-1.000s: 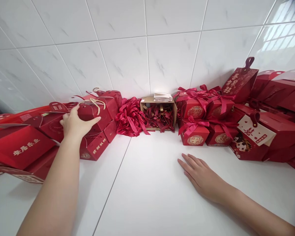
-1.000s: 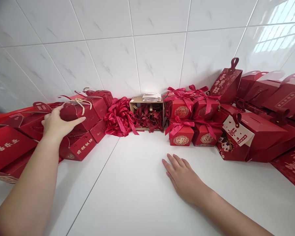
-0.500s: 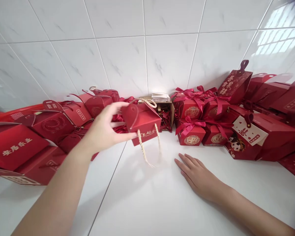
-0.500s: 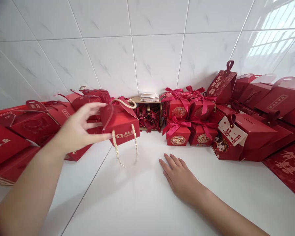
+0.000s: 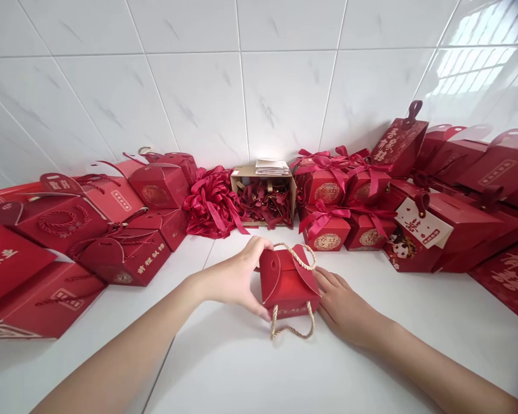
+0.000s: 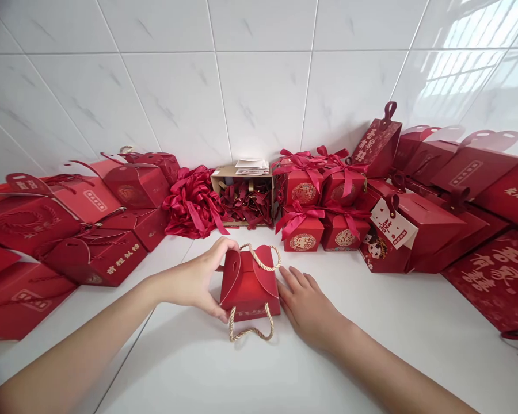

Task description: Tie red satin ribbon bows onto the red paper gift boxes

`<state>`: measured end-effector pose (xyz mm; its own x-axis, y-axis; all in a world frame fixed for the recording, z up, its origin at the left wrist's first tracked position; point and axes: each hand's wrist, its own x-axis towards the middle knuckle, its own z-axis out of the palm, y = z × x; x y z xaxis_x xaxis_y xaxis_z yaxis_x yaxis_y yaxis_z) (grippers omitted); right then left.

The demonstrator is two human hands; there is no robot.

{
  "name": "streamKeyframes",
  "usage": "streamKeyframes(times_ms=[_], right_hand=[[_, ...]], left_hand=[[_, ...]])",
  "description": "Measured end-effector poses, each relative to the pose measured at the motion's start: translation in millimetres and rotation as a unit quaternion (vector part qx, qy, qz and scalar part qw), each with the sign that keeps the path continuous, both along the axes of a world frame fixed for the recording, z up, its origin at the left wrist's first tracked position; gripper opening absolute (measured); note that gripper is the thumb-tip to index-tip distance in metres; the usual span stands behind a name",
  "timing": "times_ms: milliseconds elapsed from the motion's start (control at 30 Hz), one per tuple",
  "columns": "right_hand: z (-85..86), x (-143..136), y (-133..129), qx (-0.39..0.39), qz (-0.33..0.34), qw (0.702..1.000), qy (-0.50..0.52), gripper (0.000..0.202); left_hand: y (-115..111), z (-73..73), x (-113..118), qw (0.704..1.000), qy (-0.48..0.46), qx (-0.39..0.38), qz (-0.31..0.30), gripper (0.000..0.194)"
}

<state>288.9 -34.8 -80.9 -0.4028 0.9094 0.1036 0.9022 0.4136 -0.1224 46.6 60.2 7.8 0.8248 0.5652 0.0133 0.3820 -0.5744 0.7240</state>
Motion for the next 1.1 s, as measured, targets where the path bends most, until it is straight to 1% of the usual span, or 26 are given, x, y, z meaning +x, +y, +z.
streamKeyframes(times_ms=[67,167,233,300,333,367,400,433,467,500,533,567,633,700,733,833,900,967,1033,1100], right_hand=[[-0.5,-0.6,-0.3,0.005,-0.007,1.0,-0.005,0.045],[-1.7,-0.7,0.0,0.016,-0.003,1.0,-0.006,0.045],[-2.6,-0.1,0.5,0.014,-0.002,1.0,-0.009,0.046],[-3.2,0.5,0.9,0.006,-0.007,1.0,-0.013,0.047],[-3.3,0.8,0.9,0.001,-0.009,1.0,-0.014,0.048],[-3.2,0.9,0.8,-0.005,-0.011,1.0,-0.014,0.049],[-2.8,0.9,0.7,-0.01,-0.012,1.0,-0.014,0.049],[-2.3,0.8,0.5,-0.015,-0.015,1.0,-0.014,0.05],[-1.8,0.7,0.3,-0.02,-0.016,1.0,-0.014,0.05],[-1.2,0.6,0.2,-0.023,-0.017,0.999,-0.015,0.05],[-0.8,0.4,0.2,-0.025,-0.018,0.999,-0.017,0.05],[-0.5,0.3,0.2,-0.027,-0.017,0.999,-0.018,0.049],[-0.3,-0.4,0.2,-0.026,-0.017,0.999,-0.021,0.05],[-0.1,-1.7,0.1,-0.023,-0.02,0.999,-0.021,0.051],[0.2,-2.5,0.0,-0.021,-0.021,0.999,-0.018,0.051],[3.8,-4.0,-0.2,-0.017,-0.019,1.0,0.012,0.049],[9.5,-1.8,0.7,-0.023,-0.01,0.999,0.044,0.046],[19.2,4.4,2.6,-0.036,-0.017,0.996,0.082,0.041],[34.0,12.8,5.3,-0.022,-0.054,0.99,0.13,0.036],[53.8,18.9,7.7,0.04,-0.092,0.975,0.197,0.031]], left_hand=[[2.5,-1.3,-2.1,1.0,0.007,0.009,-0.018,0.099],[3.4,2.2,-5.3,0.998,0.032,0.019,-0.05,0.109],[3.4,4.2,-6.0,0.997,0.053,0.009,-0.048,0.12],[6.1,3.8,-5.5,0.998,0.048,-0.019,-0.027,0.13],[9.2,2.5,-5.2,0.998,0.03,-0.044,-0.015,0.129],[13.8,0.6,-4.9,0.997,0.007,-0.078,-0.005,0.123],[19.8,-2.1,-5.1,0.993,-0.022,-0.113,0.014,0.111],[27.1,-5.4,-5.9,0.987,-0.05,-0.14,0.053,0.097],[35.5,-9.4,-7.5,0.979,-0.076,-0.153,0.112,0.083],[44.8,-14.2,-10.2,0.967,-0.096,-0.149,0.184,0.073],[54.6,-19.6,-14.0,0.948,-0.112,-0.125,0.27,0.065],[64.4,-25.7,-18.8,0.929,-0.125,-0.094,0.335,0.058],[82.8,-38.6,-30.1,0.895,-0.14,-0.044,0.422,0.041],[97.5,-50.7,-40.8,0.866,-0.144,-0.021,0.479,0.034],[102.9,-55.6,-44.8,0.855,-0.144,-0.02,0.497,0.031],[112.2,-63.2,-49.5,0.842,-0.155,-0.041,0.515,0.024],[113.8,-61.7,-47.5,0.84,-0.173,-0.056,0.511,0.026],[112.5,-54.7,-43.3,0.834,-0.199,-0.066,0.51,0.026],[107.3,-41.7,-37.2,0.83,-0.229,-0.073,0.504,0.023],[96.0,-23.1,-28.6,0.835,-0.256,-0.082,0.48,0.02]])
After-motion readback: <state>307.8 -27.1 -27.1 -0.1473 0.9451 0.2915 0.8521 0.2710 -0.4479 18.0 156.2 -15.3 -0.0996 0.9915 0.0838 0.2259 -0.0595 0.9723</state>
